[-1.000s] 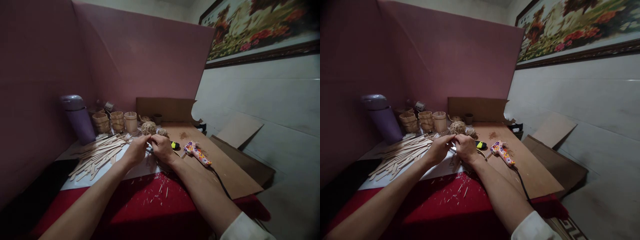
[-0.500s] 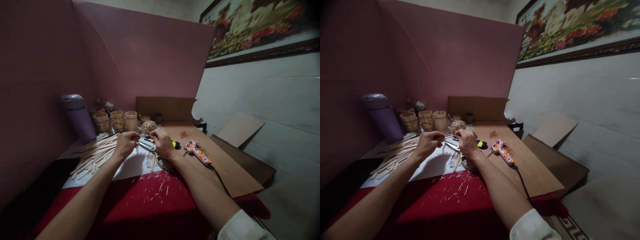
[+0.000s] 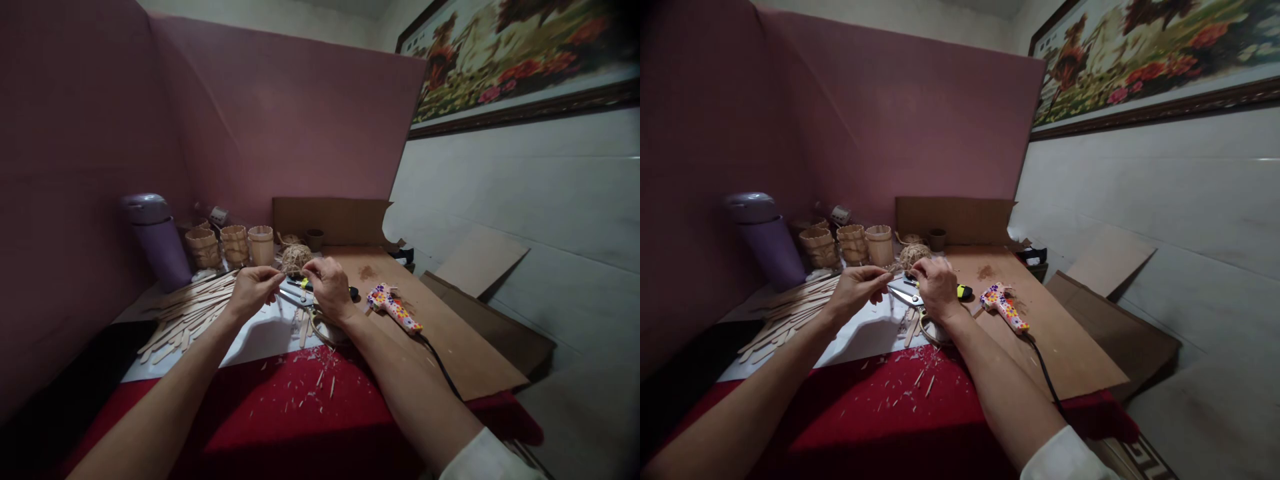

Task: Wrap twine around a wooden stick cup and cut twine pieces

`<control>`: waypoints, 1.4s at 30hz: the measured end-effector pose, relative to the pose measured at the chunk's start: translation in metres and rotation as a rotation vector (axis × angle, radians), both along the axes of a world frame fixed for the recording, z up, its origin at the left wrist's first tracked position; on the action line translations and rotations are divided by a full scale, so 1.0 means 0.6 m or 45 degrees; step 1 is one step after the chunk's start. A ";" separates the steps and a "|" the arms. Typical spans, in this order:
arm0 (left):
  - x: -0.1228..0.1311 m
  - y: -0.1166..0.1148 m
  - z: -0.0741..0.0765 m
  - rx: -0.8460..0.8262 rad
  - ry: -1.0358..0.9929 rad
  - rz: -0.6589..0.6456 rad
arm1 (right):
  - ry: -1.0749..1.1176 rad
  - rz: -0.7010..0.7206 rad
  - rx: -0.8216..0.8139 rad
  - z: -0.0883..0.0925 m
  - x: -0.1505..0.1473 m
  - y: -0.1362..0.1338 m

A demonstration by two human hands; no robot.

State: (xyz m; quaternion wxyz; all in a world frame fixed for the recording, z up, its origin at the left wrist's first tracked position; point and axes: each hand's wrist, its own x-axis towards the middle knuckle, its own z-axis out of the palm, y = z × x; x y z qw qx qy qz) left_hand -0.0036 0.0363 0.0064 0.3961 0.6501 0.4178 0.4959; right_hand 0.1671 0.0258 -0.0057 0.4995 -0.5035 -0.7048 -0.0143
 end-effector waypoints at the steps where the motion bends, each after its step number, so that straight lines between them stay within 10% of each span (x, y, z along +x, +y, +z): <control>1: 0.001 -0.001 0.002 -0.008 -0.033 0.001 | 0.044 0.050 -0.045 -0.001 -0.001 0.000; 9: 0.009 -0.009 -0.004 -0.097 -0.173 -0.129 | 0.819 0.643 -0.458 -0.003 -0.032 -0.004; 42: 0.032 -0.022 -0.012 -0.164 -0.220 -0.220 | 1.485 0.685 -0.658 0.003 -0.039 -0.020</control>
